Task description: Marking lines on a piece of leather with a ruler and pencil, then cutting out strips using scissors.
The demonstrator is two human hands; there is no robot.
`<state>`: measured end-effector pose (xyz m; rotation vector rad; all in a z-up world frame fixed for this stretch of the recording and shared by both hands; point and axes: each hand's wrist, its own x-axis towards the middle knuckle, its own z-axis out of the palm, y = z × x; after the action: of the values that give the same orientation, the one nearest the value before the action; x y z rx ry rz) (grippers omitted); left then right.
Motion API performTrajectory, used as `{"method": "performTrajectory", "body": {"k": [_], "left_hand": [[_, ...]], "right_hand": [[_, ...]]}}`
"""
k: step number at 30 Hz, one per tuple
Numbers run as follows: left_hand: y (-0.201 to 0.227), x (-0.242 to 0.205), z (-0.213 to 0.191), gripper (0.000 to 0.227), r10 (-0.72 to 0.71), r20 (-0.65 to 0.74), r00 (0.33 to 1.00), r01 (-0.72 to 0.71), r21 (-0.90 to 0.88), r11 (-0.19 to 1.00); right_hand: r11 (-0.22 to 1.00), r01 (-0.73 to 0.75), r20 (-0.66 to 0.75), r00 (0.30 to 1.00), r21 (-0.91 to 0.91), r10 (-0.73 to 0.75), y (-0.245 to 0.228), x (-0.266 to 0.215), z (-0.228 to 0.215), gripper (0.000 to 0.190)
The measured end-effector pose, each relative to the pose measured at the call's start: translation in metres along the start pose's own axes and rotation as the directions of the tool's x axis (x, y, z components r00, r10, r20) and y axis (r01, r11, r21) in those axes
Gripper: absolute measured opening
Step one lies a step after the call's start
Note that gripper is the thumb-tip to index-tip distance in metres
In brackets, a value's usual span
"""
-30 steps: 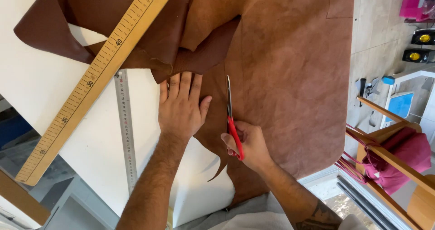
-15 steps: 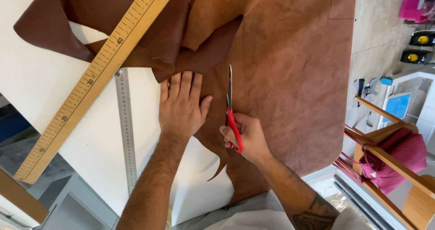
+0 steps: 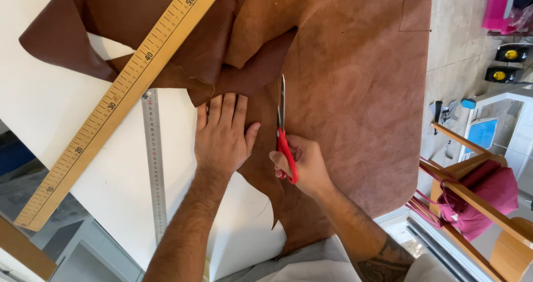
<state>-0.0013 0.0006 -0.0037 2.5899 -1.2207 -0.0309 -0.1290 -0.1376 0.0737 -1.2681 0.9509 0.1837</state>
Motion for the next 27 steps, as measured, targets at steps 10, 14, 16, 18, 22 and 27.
{"method": "performTrajectory", "body": {"k": [10,14,16,18,22,27], "left_hand": [[0.001,0.000,-0.005,0.062,-0.010,0.087,0.996,0.010,0.001,1.000],[0.002,0.005,-0.005,0.062,0.005,0.080,0.997,-0.006,0.001,1.000],[0.003,0.016,-0.009,0.049,0.017,0.039,0.999,-0.015,-0.070,0.997],[0.009,0.060,-0.021,0.049,0.062,0.021,0.998,-0.058,-0.149,0.987],[0.011,0.120,-0.049,0.077,0.003,0.057,0.998,0.010,-0.235,0.972],[-0.006,0.114,-0.033,0.064,0.036,0.053,0.998,-0.038,0.030,0.999]], "right_hand": [[0.997,0.057,-0.076,0.995,-0.060,-0.061,-0.002,0.010,0.008,0.013],[0.994,0.099,-0.048,0.994,-0.048,-0.101,0.006,0.012,0.004,0.013],[0.998,0.059,-0.049,0.997,0.011,-0.058,0.010,0.012,0.003,0.010],[0.997,0.075,-0.045,0.996,0.018,-0.075,0.013,0.017,0.000,0.011],[0.992,-0.109,-0.060,0.993,-0.058,0.106,-0.029,0.010,0.007,0.034],[0.990,-0.106,-0.033,0.994,-0.096,0.103,-0.035,0.008,0.005,0.032]]}}
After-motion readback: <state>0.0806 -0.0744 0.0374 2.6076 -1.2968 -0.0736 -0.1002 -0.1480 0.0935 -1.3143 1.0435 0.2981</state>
